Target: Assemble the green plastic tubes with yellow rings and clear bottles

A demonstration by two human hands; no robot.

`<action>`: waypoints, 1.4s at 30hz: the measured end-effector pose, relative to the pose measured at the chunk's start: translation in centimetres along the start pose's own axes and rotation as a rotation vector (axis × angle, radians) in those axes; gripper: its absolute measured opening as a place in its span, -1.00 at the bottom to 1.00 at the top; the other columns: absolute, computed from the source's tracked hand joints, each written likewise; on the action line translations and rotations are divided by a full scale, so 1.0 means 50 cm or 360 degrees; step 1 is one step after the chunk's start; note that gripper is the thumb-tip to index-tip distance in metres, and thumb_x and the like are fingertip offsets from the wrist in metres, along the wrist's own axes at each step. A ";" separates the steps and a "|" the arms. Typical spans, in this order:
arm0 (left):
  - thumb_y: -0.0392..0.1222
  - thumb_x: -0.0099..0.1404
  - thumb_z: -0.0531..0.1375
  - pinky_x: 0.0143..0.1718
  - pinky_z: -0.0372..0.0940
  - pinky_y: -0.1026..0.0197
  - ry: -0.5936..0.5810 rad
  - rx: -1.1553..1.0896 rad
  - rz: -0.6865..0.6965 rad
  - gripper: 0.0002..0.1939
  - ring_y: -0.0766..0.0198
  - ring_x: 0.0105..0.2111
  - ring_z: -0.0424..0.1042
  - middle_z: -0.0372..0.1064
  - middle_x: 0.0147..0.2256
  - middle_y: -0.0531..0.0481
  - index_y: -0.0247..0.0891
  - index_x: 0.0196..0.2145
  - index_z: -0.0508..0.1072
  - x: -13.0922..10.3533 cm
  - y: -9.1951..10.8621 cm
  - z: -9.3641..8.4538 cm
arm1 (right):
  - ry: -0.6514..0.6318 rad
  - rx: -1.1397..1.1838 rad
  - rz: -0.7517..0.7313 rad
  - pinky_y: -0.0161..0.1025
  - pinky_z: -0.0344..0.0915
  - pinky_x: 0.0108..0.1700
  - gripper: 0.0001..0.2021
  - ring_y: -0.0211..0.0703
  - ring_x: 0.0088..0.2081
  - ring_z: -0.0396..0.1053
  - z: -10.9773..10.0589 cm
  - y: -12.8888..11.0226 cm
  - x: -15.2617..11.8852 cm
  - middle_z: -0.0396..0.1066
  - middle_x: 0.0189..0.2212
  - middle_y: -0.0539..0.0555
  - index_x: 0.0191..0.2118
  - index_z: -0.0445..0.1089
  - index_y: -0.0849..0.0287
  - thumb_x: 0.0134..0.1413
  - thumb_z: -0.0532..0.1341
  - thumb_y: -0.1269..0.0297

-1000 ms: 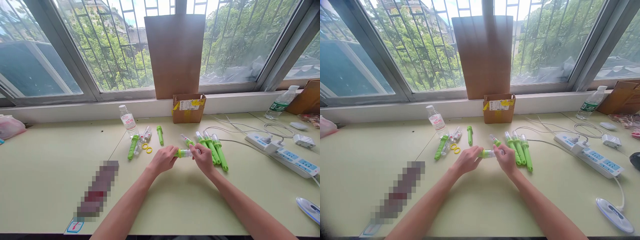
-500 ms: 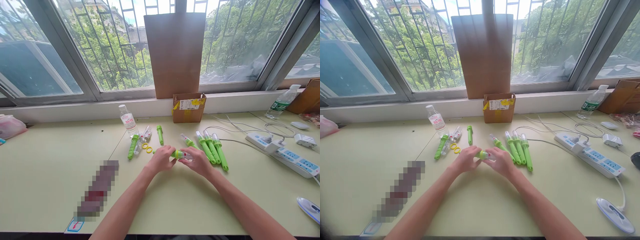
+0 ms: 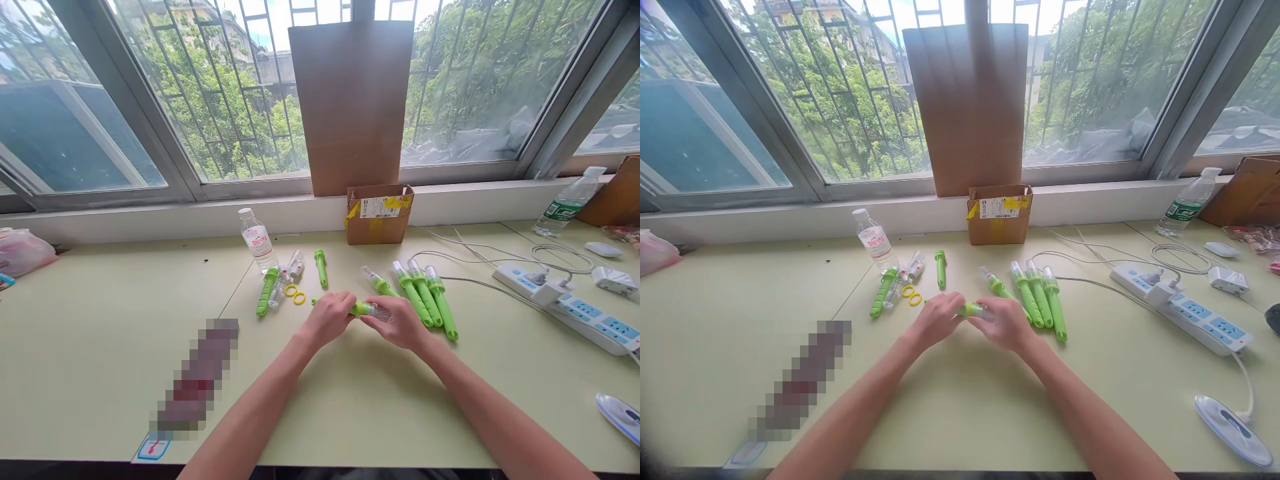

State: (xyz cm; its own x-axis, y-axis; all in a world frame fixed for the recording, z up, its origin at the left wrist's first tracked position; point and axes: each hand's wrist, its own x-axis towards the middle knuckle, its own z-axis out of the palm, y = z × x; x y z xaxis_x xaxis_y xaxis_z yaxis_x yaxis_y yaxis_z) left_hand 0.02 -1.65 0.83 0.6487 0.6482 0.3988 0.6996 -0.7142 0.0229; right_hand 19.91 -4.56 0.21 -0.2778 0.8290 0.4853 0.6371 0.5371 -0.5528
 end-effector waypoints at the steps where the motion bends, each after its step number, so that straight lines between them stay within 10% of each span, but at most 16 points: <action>1: -0.37 0.23 0.05 -0.43 0.10 0.25 0.0020 0.0074 0.0049 -0.92 0.28 -0.48 0.31 0.31 -0.44 0.04 -0.23 -0.39 0.22 0.000 0.001 0.001 | -0.0041 0.0049 0.0050 -0.31 0.26 -0.45 -0.72 -0.22 -0.50 0.38 0.000 -0.001 0.000 0.49 -0.47 0.03 -0.21 0.46 0.16 0.06 0.24 0.06; 7: -0.38 0.21 0.05 -0.44 0.11 0.24 -0.0078 0.0065 -0.0070 -0.88 0.23 -0.43 0.36 0.37 -0.42 0.01 -0.25 -0.28 0.29 -0.001 0.003 -0.008 | -0.0013 -0.0088 -0.0019 -0.29 0.30 -0.34 -0.70 -0.18 -0.36 0.42 0.009 0.005 0.002 0.51 -0.31 0.04 -0.10 0.42 0.11 0.04 0.28 0.16; 14: 0.01 0.29 0.06 -0.35 0.19 0.29 -0.0242 -0.0995 -0.0453 -0.69 0.30 -0.36 0.36 0.40 -0.33 0.05 -0.18 -0.08 0.35 0.005 0.003 -0.044 | 0.0209 -0.0601 -0.0389 -0.32 0.26 -0.37 -0.72 -0.14 -0.22 0.35 0.009 0.031 0.007 0.48 -0.24 0.03 -0.07 0.43 0.00 0.07 0.25 0.40; 18: -0.05 0.23 0.12 -0.44 0.14 0.32 -0.0398 -0.1213 -0.0478 -0.80 0.36 -0.44 0.27 0.33 -0.43 0.10 -0.23 -0.31 0.38 0.005 -0.012 -0.049 | 0.0183 -0.0678 -0.0546 -0.29 0.27 -0.30 -0.75 -0.15 -0.24 0.33 0.001 0.032 0.010 0.47 -0.23 0.05 -0.05 0.41 0.04 0.14 0.20 0.37; 34: -0.29 0.33 -0.02 -0.43 0.11 0.24 0.0096 0.0067 0.0055 -0.88 0.25 -0.42 0.34 0.34 -0.40 -0.02 -0.25 -0.35 0.27 0.005 0.010 -0.016 | -0.0059 -0.0297 -0.0076 -0.33 0.17 -0.44 -0.74 -0.24 -0.48 0.33 -0.027 0.001 0.008 0.46 -0.44 0.02 -0.11 0.41 0.09 0.15 0.17 0.10; 42: 0.05 0.27 0.07 -0.47 0.17 0.30 -0.0447 -0.1155 -0.0427 -0.70 0.33 -0.48 0.34 0.30 -0.47 0.08 -0.22 -0.21 0.35 0.008 0.005 -0.081 | 0.0123 -0.0681 -0.0651 -0.25 0.25 -0.27 -0.74 -0.12 -0.24 0.30 -0.029 0.003 0.010 0.43 -0.23 0.10 -0.03 0.39 0.00 0.18 0.15 0.36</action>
State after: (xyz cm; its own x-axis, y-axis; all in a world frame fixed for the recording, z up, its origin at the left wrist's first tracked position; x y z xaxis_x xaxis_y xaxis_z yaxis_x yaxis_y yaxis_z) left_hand -0.77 -2.62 4.70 0.6052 0.7943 0.0536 0.5359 -0.4563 0.7103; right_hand 20.92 -4.29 1.36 -0.5188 0.5459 0.6580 0.7270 0.6866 0.0035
